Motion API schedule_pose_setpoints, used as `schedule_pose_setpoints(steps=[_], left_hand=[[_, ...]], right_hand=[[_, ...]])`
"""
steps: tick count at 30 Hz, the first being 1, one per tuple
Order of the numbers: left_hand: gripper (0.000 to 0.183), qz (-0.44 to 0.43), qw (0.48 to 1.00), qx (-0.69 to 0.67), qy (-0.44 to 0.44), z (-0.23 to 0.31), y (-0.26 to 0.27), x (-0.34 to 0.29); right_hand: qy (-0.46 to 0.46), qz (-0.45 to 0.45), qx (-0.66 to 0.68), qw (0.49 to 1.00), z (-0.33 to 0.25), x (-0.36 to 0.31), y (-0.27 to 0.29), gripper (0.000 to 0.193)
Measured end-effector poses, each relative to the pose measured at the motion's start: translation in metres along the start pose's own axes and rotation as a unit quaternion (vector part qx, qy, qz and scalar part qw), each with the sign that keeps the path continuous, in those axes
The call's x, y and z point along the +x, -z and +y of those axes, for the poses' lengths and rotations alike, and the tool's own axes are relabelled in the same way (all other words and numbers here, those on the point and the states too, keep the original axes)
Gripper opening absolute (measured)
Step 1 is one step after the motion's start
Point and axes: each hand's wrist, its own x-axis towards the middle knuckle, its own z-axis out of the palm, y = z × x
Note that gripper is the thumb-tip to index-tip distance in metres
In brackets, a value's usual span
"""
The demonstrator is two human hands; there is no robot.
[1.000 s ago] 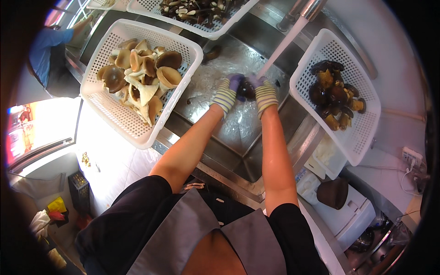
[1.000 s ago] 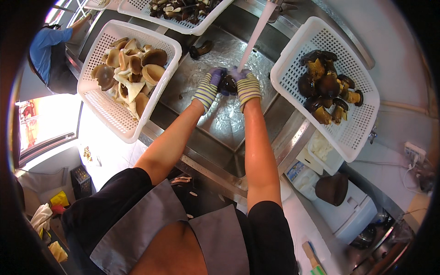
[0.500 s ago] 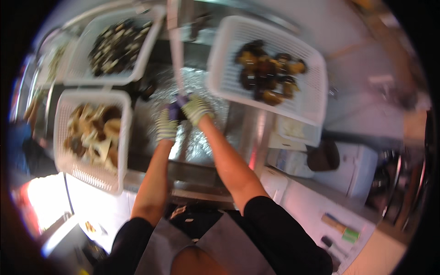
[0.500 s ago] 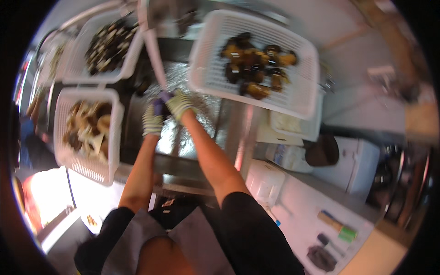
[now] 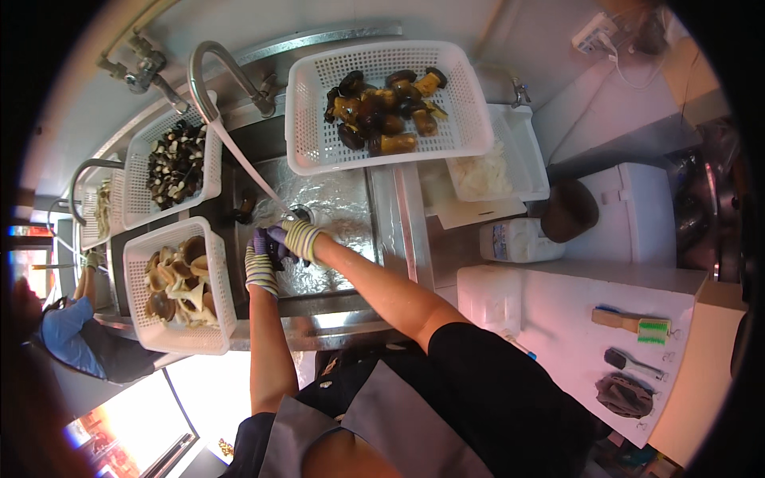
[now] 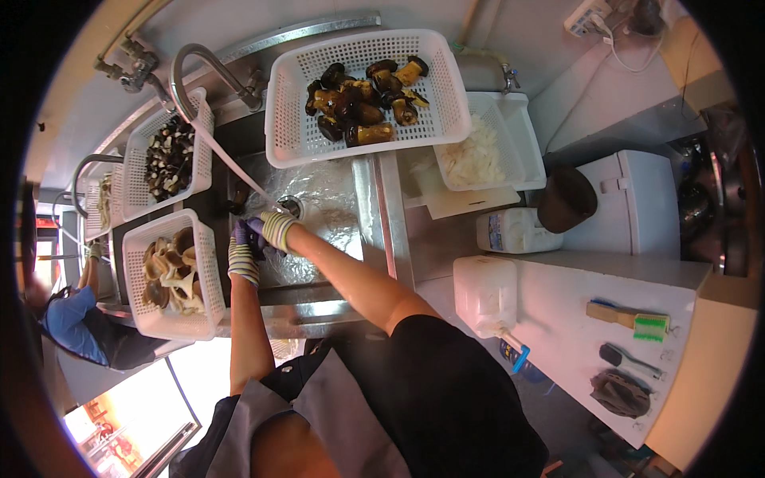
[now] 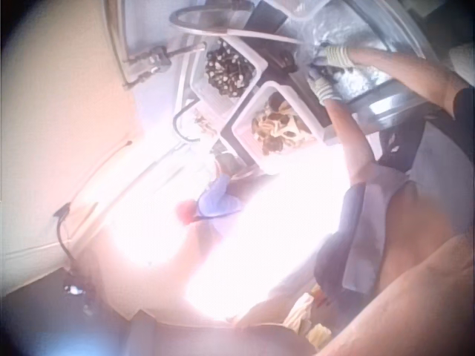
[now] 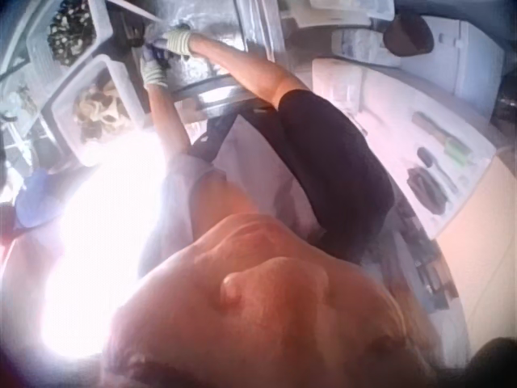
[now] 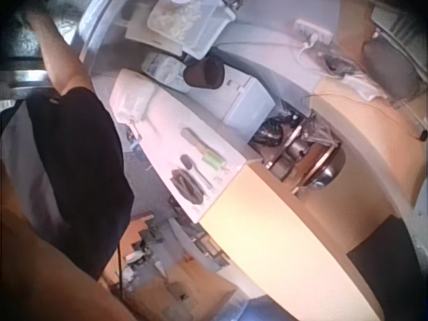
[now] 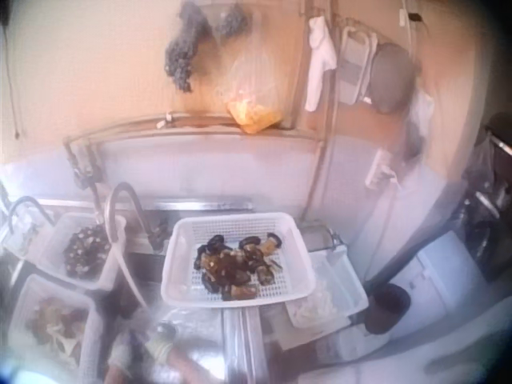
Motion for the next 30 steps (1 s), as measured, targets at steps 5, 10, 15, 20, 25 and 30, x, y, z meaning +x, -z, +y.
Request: schedule_pose_setpoints(steps=[5,10,15,20,25,30], left_hand=[[0.027,-0.061,0.978,-0.056,-0.19,0.009,-0.014,-0.02],[0.042,-0.109,0.99,-0.085,-0.039,0.025,-0.034,-0.032],[0.039,-0.316,0.879,-0.279,0.224,0.043,-0.019,-0.076],[0.016,-0.238,0.908,-0.297,0.176,0.055,0.024,-0.084],[0.037,-0.21,0.971,-0.108,-0.017,0.067,0.038,-0.074],[0.047,-0.308,0.942,-0.024,-0.13,0.082,0.034,-0.067]], right_hand=[[-0.02,0.135,-0.113,0.984,-0.02,-0.021,0.014,0.047],[-0.077,0.333,-0.083,0.936,-0.024,-0.04,0.008,0.041],[0.229,0.344,-0.166,0.895,-0.04,-0.078,-0.025,0.023],[0.066,0.12,-0.192,0.972,-0.052,-0.091,-0.029,0.019],[0.105,0.325,-0.097,0.935,-0.057,-0.082,-0.027,0.045],[0.032,0.155,0.134,0.978,-0.061,-0.055,-0.022,0.034]])
